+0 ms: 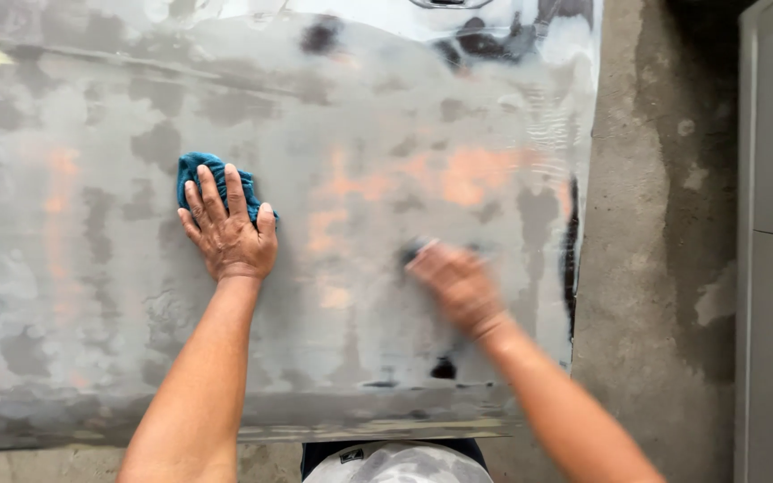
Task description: The person scrubs a large, flat, metallic surface using a black sanding block and a blue cloth. They repeatedly wipe the surface to remove residue and occasionally rinse the cloth in a green bucket of water.
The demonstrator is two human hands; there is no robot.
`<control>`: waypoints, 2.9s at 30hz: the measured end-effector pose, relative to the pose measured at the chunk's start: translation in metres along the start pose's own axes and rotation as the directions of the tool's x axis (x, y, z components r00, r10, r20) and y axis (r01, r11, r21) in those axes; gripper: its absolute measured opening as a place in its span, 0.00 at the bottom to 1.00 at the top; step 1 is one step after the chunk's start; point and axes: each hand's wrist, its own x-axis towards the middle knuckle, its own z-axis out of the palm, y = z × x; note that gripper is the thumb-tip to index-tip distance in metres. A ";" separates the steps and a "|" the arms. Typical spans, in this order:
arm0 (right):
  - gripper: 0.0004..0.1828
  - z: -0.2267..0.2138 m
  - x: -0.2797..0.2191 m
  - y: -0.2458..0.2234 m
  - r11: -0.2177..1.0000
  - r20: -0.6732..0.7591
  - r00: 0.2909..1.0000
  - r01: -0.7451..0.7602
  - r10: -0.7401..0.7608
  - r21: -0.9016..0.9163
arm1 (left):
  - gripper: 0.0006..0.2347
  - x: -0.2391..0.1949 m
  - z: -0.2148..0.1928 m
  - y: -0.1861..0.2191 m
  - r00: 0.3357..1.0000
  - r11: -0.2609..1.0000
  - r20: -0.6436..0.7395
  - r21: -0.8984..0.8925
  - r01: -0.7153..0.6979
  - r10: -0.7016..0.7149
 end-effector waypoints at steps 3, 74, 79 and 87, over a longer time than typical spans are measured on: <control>0.12 -0.032 0.004 0.102 0.693 -0.236 0.659 -0.713 0.715 0.107 | 0.33 0.011 0.009 0.016 0.998 0.998 -0.037 0.012 0.055 -0.055; 0.21 -0.011 0.101 0.026 0.967 -0.063 0.993 -0.083 0.101 0.242 | 0.35 0.010 0.018 0.012 0.990 0.997 -0.137 0.062 0.049 -0.040; 0.16 -0.042 0.015 0.084 0.835 -0.243 0.801 -0.541 0.547 0.095 | 0.35 0.027 0.027 0.033 0.992 0.998 -0.124 0.066 -0.001 0.009; 0.16 -0.050 -0.048 0.050 0.727 -0.242 0.686 -0.657 0.687 0.202 | 0.36 0.057 0.056 0.211 0.892 0.894 0.056 -0.039 -0.447 0.448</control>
